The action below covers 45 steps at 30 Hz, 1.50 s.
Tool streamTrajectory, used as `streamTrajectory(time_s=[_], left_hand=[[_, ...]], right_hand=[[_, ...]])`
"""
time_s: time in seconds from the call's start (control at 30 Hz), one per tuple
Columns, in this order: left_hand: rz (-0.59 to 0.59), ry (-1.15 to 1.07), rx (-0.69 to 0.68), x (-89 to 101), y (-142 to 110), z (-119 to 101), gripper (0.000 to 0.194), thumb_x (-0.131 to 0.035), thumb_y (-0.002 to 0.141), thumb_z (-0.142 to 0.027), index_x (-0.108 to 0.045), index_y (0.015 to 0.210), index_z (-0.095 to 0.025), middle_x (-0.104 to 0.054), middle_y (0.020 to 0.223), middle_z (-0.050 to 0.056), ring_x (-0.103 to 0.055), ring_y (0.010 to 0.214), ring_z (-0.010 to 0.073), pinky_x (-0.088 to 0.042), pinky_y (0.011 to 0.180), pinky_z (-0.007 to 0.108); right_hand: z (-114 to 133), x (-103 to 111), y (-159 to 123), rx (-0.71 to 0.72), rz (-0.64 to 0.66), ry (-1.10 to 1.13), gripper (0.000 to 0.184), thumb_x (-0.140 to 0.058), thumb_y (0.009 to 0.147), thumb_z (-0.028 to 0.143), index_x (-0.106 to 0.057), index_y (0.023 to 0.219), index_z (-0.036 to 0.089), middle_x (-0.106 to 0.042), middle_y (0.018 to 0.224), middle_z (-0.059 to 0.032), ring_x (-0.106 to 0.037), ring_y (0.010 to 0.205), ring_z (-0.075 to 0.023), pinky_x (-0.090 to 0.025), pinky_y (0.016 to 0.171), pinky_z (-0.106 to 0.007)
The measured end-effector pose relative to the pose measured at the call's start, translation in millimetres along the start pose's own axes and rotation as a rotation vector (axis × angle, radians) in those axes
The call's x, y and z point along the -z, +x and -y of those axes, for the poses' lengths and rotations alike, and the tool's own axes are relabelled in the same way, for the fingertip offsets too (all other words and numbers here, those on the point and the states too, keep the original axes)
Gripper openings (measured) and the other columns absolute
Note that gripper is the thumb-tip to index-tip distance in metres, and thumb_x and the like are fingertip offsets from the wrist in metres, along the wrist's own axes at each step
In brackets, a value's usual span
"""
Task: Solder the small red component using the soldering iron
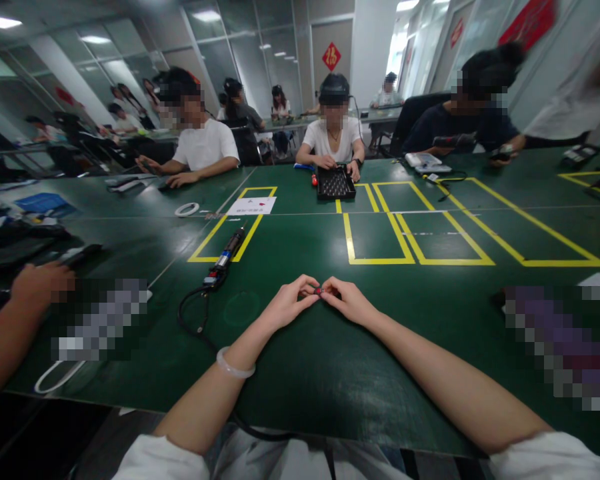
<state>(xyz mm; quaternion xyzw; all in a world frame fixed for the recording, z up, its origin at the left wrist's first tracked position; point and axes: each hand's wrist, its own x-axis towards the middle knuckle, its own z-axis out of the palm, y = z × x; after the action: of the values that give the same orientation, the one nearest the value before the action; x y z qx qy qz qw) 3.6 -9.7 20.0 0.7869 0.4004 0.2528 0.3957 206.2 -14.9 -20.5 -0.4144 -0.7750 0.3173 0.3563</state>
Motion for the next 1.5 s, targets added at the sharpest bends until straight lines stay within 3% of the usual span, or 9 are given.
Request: streamTrajectory(time_s=[0.13, 0.3, 0.53, 0.7, 0.83, 0.93, 1.03, 1.2, 1.5], left_hand=[[-0.014, 0.047, -0.052, 0.0, 0.1, -2.0, 0.021, -0.057, 0.086, -0.030, -0.058, 0.104, -0.021, -0.069, 0.096, 0.002, -0.065, 0.091, 0.0158, -0.047, 0.085, 0.028], [-0.026, 0.065, -0.024, 0.1, -0.8, -2.3, 0.020, -0.052, 0.089, -0.036, -0.059, 0.100, -0.020, -0.069, 0.094, 0.002, -0.065, 0.090, 0.0162, -0.048, 0.082, 0.027], [-0.036, 0.116, -0.010, 8.6, 1.0, -1.3, 0.027, -0.048, 0.091, -0.042, -0.059, 0.103, -0.020, -0.069, 0.098, 0.004, -0.064, 0.093, 0.0169, -0.048, 0.083, 0.028], [-0.321, 0.499, 0.072, 64.0, 0.6, 22.2, 0.039, -0.043, 0.092, -0.045, -0.054, 0.120, -0.020, -0.059, 0.123, 0.008, -0.055, 0.115, 0.0214, -0.043, 0.099, 0.035], [-0.529, 0.896, 0.458, 124.1, -17.4, 63.8, 0.062, -0.054, 0.084, -0.047, -0.042, 0.136, -0.015, -0.039, 0.145, 0.017, -0.038, 0.131, 0.0351, -0.036, 0.105, 0.048], [-0.492, 0.930, 0.713, 154.9, -35.0, 92.2, 0.074, -0.058, 0.079, -0.050, -0.038, 0.139, -0.013, -0.036, 0.147, 0.021, -0.041, 0.129, 0.0396, -0.042, 0.098, 0.051], [-0.358, 0.828, 0.790, 167.8, -44.2, 107.2, 0.065, -0.058, 0.078, -0.047, -0.045, 0.134, -0.018, -0.050, 0.136, 0.017, -0.055, 0.117, 0.0336, -0.048, 0.090, 0.042], [-0.305, 0.854, 0.717, 159.4, -40.5, 102.7, 0.064, -0.062, 0.076, -0.046, -0.049, 0.132, -0.019, -0.055, 0.131, 0.015, -0.060, 0.110, 0.0293, -0.049, 0.086, 0.035], [-0.305, 0.912, 0.667, 108.6, -20.7, 62.5, 0.064, -0.058, 0.076, -0.052, -0.048, 0.131, -0.020, -0.052, 0.127, 0.014, -0.059, 0.107, 0.0314, -0.050, 0.083, 0.039]], right_hand=[[1.9, 0.8, 0.7, -0.026, 0.000, 0.040, 0.016, -0.050, 0.093, 0.032, -0.057, 0.088, 0.018, -0.060, 0.074, 0.0001, -0.055, 0.066, -0.0126, -0.041, 0.062, -0.024], [0.5, 0.7, 0.1, -0.001, 0.027, 0.181, 0.019, -0.059, 0.087, 0.030, -0.052, 0.100, 0.019, -0.063, 0.082, -0.0002, -0.058, 0.071, -0.0127, -0.046, 0.068, -0.025], [-1.7, -0.5, 0.4, 0.011, 0.022, 0.163, 0.012, -0.058, 0.087, 0.025, -0.055, 0.097, 0.018, -0.061, 0.080, -0.0001, -0.056, 0.069, -0.0119, -0.045, 0.066, -0.024], [-0.7, 0.4, 0.1, -0.009, 0.026, 0.160, 0.011, -0.058, 0.086, 0.022, -0.055, 0.096, 0.018, -0.061, 0.080, -0.0001, -0.056, 0.069, -0.0117, -0.045, 0.066, -0.024], [0.4, 0.6, 0.5, -0.026, 0.035, 0.130, 0.012, -0.059, 0.086, 0.022, -0.055, 0.096, 0.018, -0.061, 0.080, -0.0001, -0.057, 0.070, -0.0124, -0.046, 0.067, -0.025], [0.2, 0.0, 1.0, -0.024, 0.037, 0.120, 0.011, -0.058, 0.086, 0.022, -0.055, 0.096, 0.018, -0.062, 0.079, -0.0001, -0.058, 0.071, -0.0123, -0.046, 0.068, -0.025], [-1.0, -0.7, 1.3, -0.019, 0.037, 0.125, 0.011, -0.059, 0.086, 0.022, -0.056, 0.096, 0.018, -0.061, 0.078, 0.0000, -0.057, 0.069, -0.0120, -0.046, 0.068, -0.025], [-3.7, -1.8, 1.1, -0.012, 0.035, 0.133, 0.012, -0.058, 0.087, 0.025, -0.057, 0.097, 0.017, -0.062, 0.079, 0.0000, -0.057, 0.069, -0.0119, -0.045, 0.067, -0.024], [-3.7, -2.5, 1.2, -0.008, 0.029, 0.109, 0.014, -0.057, 0.089, 0.029, -0.059, 0.097, 0.017, -0.063, 0.080, -0.0012, -0.057, 0.070, -0.0128, -0.045, 0.066, -0.024]])
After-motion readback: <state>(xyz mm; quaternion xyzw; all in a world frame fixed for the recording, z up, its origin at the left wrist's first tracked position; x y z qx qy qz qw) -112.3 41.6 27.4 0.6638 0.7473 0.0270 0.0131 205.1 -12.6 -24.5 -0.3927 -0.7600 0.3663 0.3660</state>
